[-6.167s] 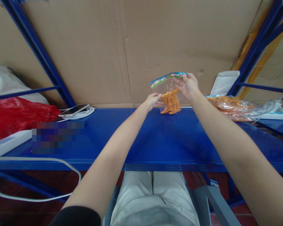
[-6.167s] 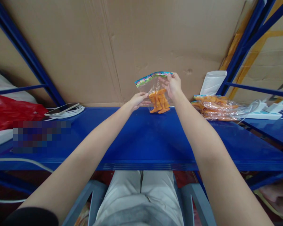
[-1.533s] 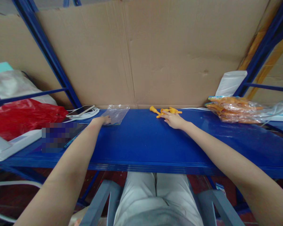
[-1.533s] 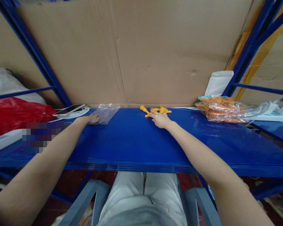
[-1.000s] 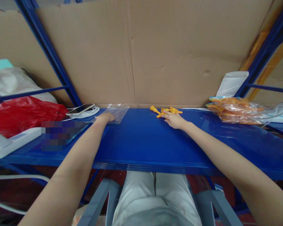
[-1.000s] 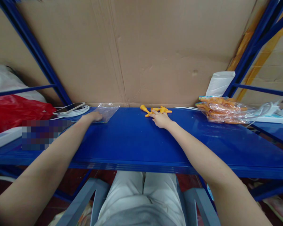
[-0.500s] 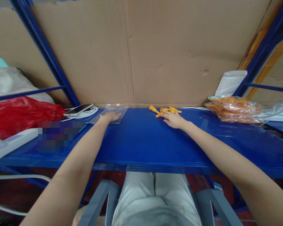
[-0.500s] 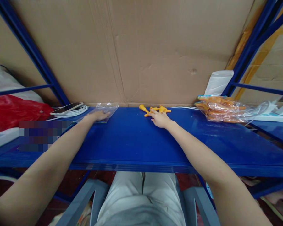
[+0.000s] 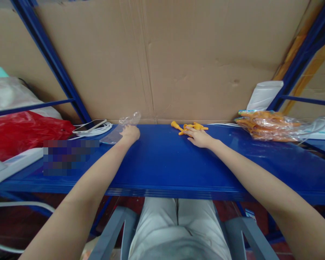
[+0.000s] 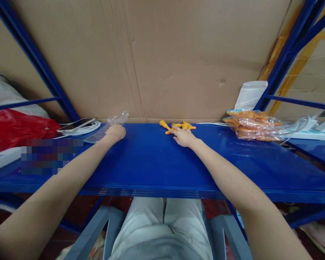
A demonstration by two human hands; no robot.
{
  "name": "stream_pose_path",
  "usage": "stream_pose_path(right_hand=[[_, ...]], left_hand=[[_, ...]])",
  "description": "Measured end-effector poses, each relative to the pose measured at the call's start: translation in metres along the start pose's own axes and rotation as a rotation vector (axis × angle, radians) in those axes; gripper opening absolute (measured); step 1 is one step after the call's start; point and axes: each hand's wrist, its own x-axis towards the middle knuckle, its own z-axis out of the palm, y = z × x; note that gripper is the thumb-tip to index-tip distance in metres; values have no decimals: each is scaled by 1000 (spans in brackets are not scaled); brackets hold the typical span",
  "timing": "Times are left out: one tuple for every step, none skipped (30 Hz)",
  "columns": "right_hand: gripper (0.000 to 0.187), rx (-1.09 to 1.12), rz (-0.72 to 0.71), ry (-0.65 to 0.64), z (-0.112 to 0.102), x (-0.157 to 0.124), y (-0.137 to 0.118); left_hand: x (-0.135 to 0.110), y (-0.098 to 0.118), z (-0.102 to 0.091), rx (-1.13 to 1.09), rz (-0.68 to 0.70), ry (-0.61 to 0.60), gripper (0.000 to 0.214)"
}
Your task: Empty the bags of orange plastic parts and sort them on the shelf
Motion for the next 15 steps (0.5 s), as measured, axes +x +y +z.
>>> stream_pose_path(right_hand=[[54,1,-3,1,0,0,0],[53,3,-7,4,0,0,0],[53,5,-10,8,0,0,1],[53,7,-14,12,1,1,1],[53,9,-19,16,2,1,2],[53,12,-22,20,2,1,3],[54,14,-25,21,3,1,3],[54,16,-26,20,4,1,4],[54,17,-27,21,4,1,5],[55,19,-28,23,5,1,5],[55,19,-31,24,5,1,6],[56,18,-36,27,6,1,7],[57,14,-48,30,6,1,8],[58,7,-63,33,7,1,9],[59,-2,-78,35,7,1,11]], left_hand=[[-3,2,-4,-25,-63,60,66],[-7,4,-9,-47,-70,119,67],[-9,6,-12,-59,-63,167,68],[-10,7,-16,-66,-40,205,70],[-11,7,-18,-69,-18,234,71],[-10,7,-20,-72,-8,253,71],[-8,7,-21,-81,-9,262,72],[-6,5,-22,-98,-19,263,72],[-2,4,-21,-122,-38,256,71],[1,2,-21,-153,-65,242,71],[4,-1,-20,-188,-100,226,71],[7,-3,-19,-222,-139,205,70],[10,-6,-18,-252,-176,181,70],[12,-9,-16,-272,-206,151,69],[15,-11,-14,-282,-232,118,69]])
